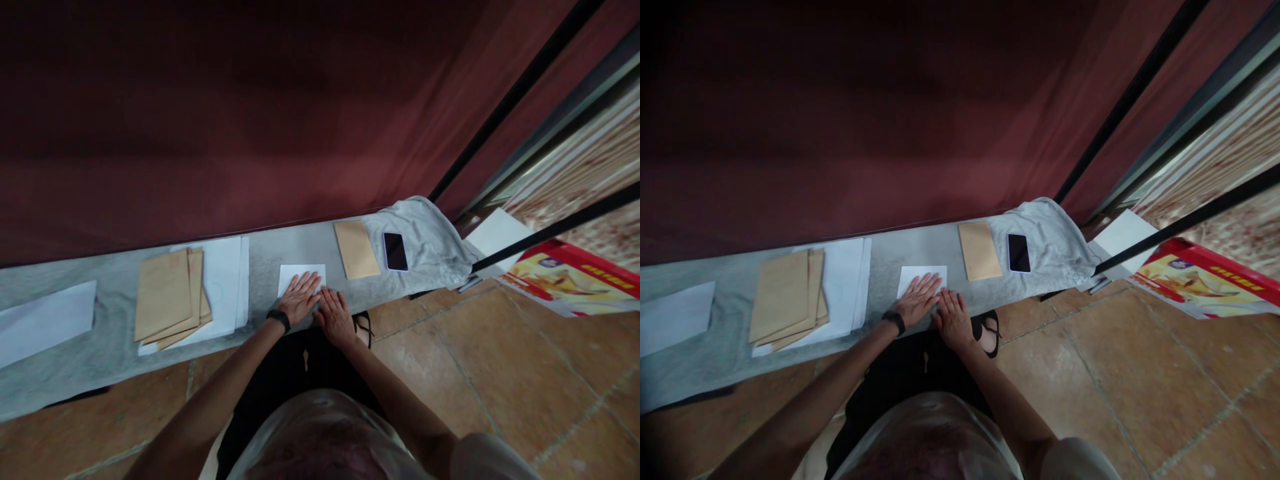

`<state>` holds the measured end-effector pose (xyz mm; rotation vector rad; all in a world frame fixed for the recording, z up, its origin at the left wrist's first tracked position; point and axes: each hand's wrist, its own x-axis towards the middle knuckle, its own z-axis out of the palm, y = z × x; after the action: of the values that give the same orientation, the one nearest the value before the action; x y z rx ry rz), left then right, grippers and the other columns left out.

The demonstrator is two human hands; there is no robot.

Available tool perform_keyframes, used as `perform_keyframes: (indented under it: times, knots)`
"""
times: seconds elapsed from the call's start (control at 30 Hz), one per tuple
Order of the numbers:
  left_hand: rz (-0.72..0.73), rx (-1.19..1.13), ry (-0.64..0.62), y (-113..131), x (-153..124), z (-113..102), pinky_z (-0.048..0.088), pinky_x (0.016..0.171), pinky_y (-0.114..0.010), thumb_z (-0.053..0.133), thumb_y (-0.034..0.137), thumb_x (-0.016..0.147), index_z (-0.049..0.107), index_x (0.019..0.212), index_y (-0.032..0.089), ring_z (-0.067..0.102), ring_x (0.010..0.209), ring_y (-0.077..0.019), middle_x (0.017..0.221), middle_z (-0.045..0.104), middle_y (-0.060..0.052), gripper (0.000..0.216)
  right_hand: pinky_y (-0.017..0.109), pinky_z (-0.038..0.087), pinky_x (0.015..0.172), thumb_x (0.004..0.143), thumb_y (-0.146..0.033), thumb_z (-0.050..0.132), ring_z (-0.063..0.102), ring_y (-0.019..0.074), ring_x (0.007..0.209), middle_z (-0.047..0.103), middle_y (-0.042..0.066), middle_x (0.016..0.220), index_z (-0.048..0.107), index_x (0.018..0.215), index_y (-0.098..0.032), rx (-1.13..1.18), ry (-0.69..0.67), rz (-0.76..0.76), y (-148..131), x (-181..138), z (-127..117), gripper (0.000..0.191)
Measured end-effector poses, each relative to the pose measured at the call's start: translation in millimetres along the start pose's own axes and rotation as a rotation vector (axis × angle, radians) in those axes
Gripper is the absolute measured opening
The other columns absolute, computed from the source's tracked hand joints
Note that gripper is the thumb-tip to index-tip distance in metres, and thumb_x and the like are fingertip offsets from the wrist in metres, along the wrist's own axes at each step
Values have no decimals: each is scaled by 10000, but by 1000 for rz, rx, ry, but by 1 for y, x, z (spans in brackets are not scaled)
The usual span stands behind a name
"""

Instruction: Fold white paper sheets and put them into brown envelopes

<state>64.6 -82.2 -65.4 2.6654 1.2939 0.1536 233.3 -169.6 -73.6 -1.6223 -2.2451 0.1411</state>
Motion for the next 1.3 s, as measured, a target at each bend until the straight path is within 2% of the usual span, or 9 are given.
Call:
perform_keyframes:
  times: [0.2, 0.43, 0.53, 0.8, 0.97, 1.1, 1.17, 1.23, 1.3]
  knots:
    - [-62, -22, 27, -3, -36, -8, 230, 1231, -453, 333, 361, 1001, 403, 1509, 176, 260, 1503, -234, 1593, 368, -79, 545, 509, 219, 1221, 1018, -308, 425, 398, 261, 1428, 475, 125, 1520, 478, 1456, -138, 48, 13, 17, 4, 11, -4, 473]
    - [-153, 49, -159, -25, -26, -9, 351, 1172, -398, 326, 54, 862, 495, 1420, 121, 358, 1460, -212, 1543, 444, -130, 587, 502, 236, 1219, 965, -248, 502, 499, 280, 1348, 547, 163, 1450, 575, 1366, -98, -11, -28, -46, 11, 44, -2, 434]
    - [-153, 65, -181, -26, -21, -12, 372, 1149, -436, 339, 33, 842, 516, 1394, 113, 391, 1442, -246, 1523, 461, -166, 586, 472, 263, 1209, 958, -254, 510, 528, 272, 1317, 557, 159, 1441, 587, 1351, -101, -33, -53, -70, 9, 52, -1, 429]
    - [-143, 63, -106, 6, -12, -35, 458, 1017, -468, 391, 67, 862, 573, 1315, 69, 547, 1263, -337, 1322, 595, -252, 488, 400, 363, 1151, 927, -214, 520, 554, 240, 1290, 563, 136, 1440, 584, 1354, -141, 4, -87, -6, 1, 59, -4, 437]
    - [-206, 9, -61, 23, -2, -46, 499, 941, -431, 434, 55, 877, 656, 1136, 88, 626, 1112, -305, 1085, 685, -224, 343, 367, 437, 1106, 912, -189, 468, 530, 216, 1318, 588, 117, 1410, 511, 1421, -164, 171, 31, 101, 3, 56, -9, 512]
    - [-324, -19, 25, 16, 2, -62, 520, 894, -418, 457, 100, 905, 653, 1102, 136, 660, 1060, -296, 1069, 694, -194, 281, 410, 440, 1106, 930, -287, 459, 499, 249, 1352, 519, 157, 1465, 459, 1442, -142, 582, 151, 416, 11, 47, -11, 532]
    - [-453, -145, 155, 11, 2, -71, 536, 851, -402, 460, 148, 916, 656, 1050, 157, 690, 971, -278, 996, 708, -157, 237, 442, 472, 1066, 934, -350, 475, 558, 262, 1289, 575, 165, 1402, 467, 1420, -142, 890, 159, 583, 13, 42, -12, 528]
    - [-611, -515, 367, 10, 1, -75, 556, 794, -368, 500, 198, 903, 646, 933, 180, 704, 825, -228, 837, 699, -79, 151, 454, 543, 968, 955, -405, 452, 658, 258, 1139, 671, 158, 1263, 512, 1360, -143, 1089, 125, 656, 10, 41, -12, 485]
    - [-717, -1070, 579, 16, -2, -72, 573, 780, -339, 582, 235, 851, 606, 807, 192, 687, 728, -171, 717, 649, -4, 66, 434, 600, 844, 982, -446, 396, 719, 246, 979, 729, 149, 1128, 576, 1258, -143, 1167, 65, 638, 3, 43, -12, 448]
